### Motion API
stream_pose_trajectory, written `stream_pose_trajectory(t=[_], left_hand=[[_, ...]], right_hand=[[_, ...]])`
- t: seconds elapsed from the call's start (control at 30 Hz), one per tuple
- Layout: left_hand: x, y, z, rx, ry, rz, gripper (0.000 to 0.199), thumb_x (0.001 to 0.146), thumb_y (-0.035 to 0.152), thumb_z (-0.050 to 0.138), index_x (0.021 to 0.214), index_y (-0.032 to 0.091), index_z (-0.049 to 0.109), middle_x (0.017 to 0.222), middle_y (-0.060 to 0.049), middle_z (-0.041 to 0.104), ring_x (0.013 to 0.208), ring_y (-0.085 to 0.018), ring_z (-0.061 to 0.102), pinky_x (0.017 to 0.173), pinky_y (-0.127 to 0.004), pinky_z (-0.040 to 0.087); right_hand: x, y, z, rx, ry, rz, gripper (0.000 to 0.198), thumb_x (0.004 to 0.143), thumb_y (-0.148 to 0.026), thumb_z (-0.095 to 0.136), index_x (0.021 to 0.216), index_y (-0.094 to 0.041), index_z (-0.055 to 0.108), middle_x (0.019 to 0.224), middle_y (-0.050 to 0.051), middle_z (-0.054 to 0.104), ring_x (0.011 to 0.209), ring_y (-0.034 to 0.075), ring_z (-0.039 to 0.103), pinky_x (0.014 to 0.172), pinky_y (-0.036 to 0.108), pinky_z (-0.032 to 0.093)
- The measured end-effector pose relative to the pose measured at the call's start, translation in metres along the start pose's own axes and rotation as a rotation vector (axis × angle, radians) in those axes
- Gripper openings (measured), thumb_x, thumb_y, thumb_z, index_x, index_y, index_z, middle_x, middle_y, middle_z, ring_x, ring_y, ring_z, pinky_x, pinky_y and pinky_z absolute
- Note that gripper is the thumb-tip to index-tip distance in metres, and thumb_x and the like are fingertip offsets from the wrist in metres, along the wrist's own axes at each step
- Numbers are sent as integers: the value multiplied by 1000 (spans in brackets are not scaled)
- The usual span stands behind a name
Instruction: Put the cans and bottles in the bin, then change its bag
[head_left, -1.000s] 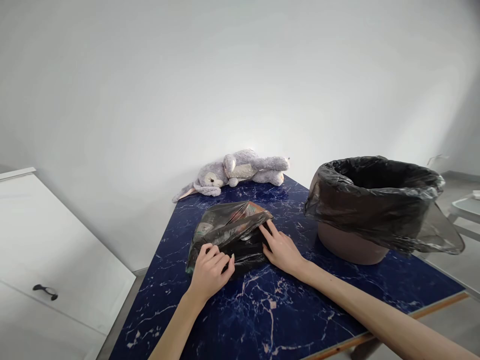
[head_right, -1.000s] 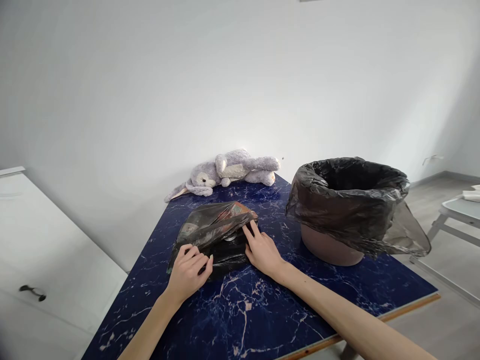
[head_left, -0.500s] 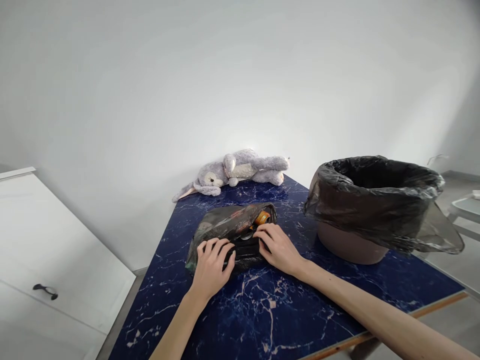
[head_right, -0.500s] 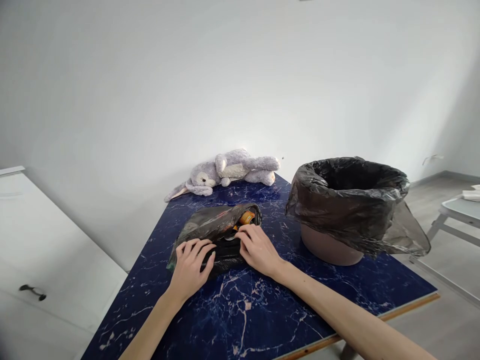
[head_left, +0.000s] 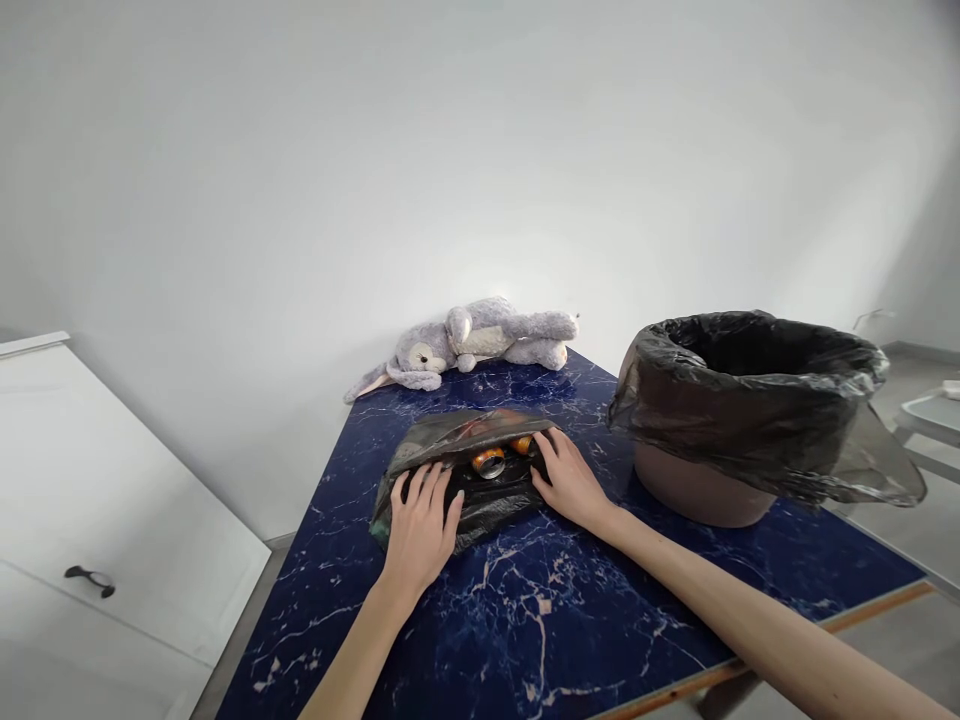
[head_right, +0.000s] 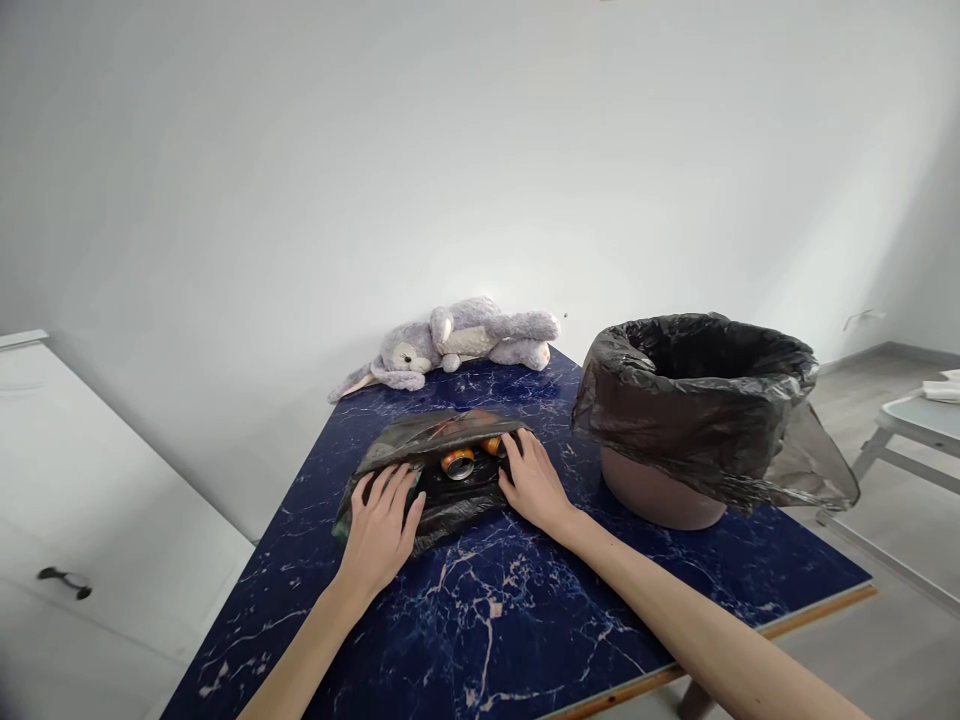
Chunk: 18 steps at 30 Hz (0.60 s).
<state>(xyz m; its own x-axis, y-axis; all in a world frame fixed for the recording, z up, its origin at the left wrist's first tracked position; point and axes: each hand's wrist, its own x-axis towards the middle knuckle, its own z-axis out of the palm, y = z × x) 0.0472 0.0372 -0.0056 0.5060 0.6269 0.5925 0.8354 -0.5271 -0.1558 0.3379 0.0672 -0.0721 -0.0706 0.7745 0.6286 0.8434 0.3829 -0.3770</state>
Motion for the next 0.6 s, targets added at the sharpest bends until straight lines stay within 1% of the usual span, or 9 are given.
stream_pose_trajectory(t=[0.13, 0.3, 0.4, 0.53, 0.6], left_hand=[[-2, -2, 3, 8, 31, -26, 48, 112, 40, 46, 154, 20, 57, 151, -17, 66, 142, -40, 58, 121, -67, 36], [-1, 0, 2, -10, 34, -3, 51, 111, 39, 48, 158, 19, 52, 156, -18, 61, 145, -41, 56, 121, -69, 37], [-1, 1, 2, -16, 31, 12, 51, 111, 38, 49, 157, 18, 53, 157, -18, 60, 146, -41, 55, 123, -68, 36], [0, 2, 3, -19, 35, 20, 49, 110, 38, 50, 156, 21, 55, 155, -16, 62, 145, -41, 56, 122, -66, 38], [0, 3, 2, -6, 36, 27, 47, 109, 37, 51, 153, 20, 56, 152, -17, 64, 143, -40, 58, 121, -66, 39]], right_hand=[[-1, 5, 5, 23, -34, 35, 67, 100, -27, 54, 162, -16, 32, 160, 27, 41, 151, 43, 43, 118, 64, 46], [0, 2, 2, 81, -87, 27, 67, 99, -28, 58, 161, -19, 34, 161, 24, 41, 153, 40, 41, 120, 61, 44], [1, -5, -4, 131, -124, -9, 67, 98, -27, 59, 160, -21, 36, 159, 21, 44, 151, 37, 43, 120, 57, 46], [1, -15, -13, 211, -192, -91, 61, 98, -27, 59, 156, -21, 41, 150, 17, 55, 140, 33, 54, 115, 50, 51], [0, -19, -16, 249, -224, -139, 61, 98, -26, 59, 157, -21, 41, 148, 17, 58, 136, 31, 57, 115, 50, 52]])
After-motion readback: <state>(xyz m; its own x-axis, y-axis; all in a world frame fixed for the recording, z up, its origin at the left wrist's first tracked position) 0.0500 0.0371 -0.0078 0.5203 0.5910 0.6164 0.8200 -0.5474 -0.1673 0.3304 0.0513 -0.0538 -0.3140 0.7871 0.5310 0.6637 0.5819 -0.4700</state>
